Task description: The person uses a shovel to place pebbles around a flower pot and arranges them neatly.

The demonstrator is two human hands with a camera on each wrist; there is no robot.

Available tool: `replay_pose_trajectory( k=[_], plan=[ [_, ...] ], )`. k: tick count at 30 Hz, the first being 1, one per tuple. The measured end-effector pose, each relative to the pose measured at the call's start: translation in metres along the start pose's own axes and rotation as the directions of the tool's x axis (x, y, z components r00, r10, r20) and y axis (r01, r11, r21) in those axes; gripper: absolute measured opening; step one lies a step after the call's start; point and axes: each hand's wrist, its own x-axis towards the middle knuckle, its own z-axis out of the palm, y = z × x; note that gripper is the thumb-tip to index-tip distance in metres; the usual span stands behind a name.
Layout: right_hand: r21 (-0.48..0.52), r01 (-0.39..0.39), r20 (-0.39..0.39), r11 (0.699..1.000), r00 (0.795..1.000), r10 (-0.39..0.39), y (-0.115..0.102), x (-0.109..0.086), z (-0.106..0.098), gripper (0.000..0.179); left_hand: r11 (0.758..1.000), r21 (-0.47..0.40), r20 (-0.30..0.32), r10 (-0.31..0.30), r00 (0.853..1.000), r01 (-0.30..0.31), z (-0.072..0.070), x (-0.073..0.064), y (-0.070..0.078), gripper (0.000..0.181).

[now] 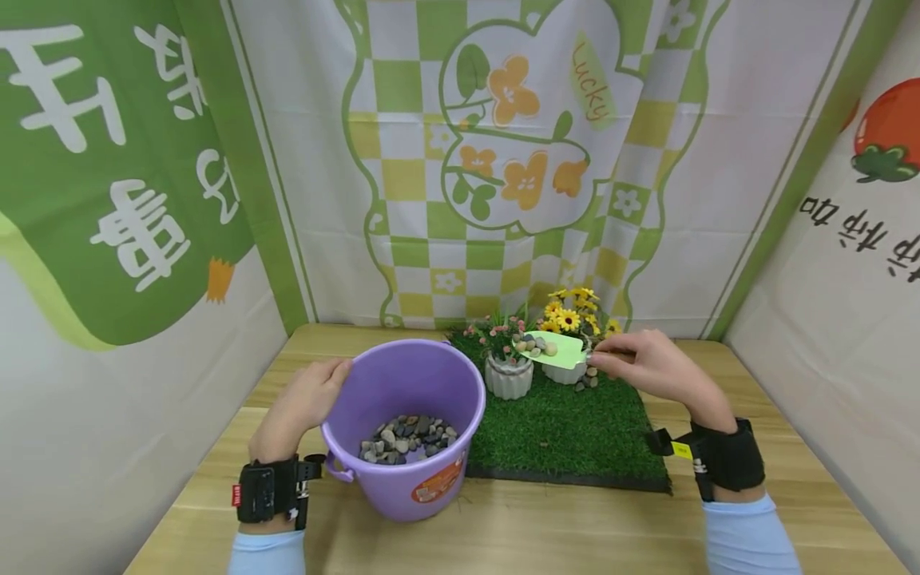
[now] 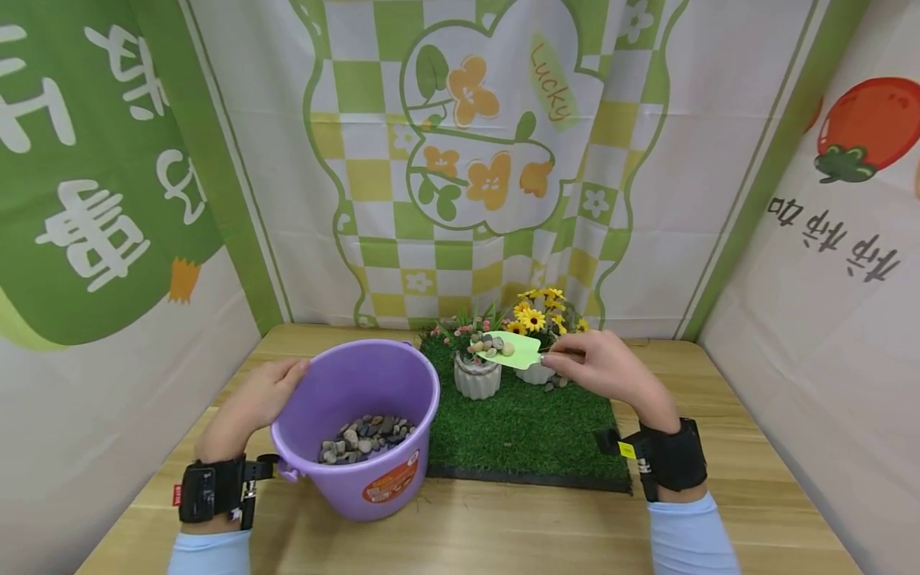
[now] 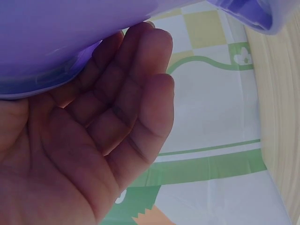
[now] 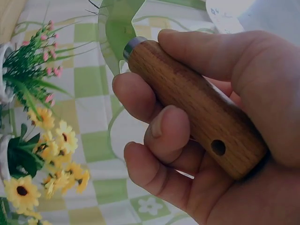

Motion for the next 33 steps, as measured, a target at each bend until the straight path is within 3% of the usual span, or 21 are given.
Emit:
replay_pose_trajectory(
  k=[16,33],
  plan=[
    [0.034,-0.168,0.043,0.985,0.985,0.166,0.034,-0.020,0.016,0.025,1.000,-0.005,0.001,0.011,1.000,-0.011,0.000,0.001,0.003,0.056],
    [0.062,-0.171,0.057,0.983,0.984,0.167,0.054,-0.033,0.030,0.029,1.000,0.001,-0.009,0.027,1.000,-0.027,0.001,0.000,-0.003,0.056]
  ],
)
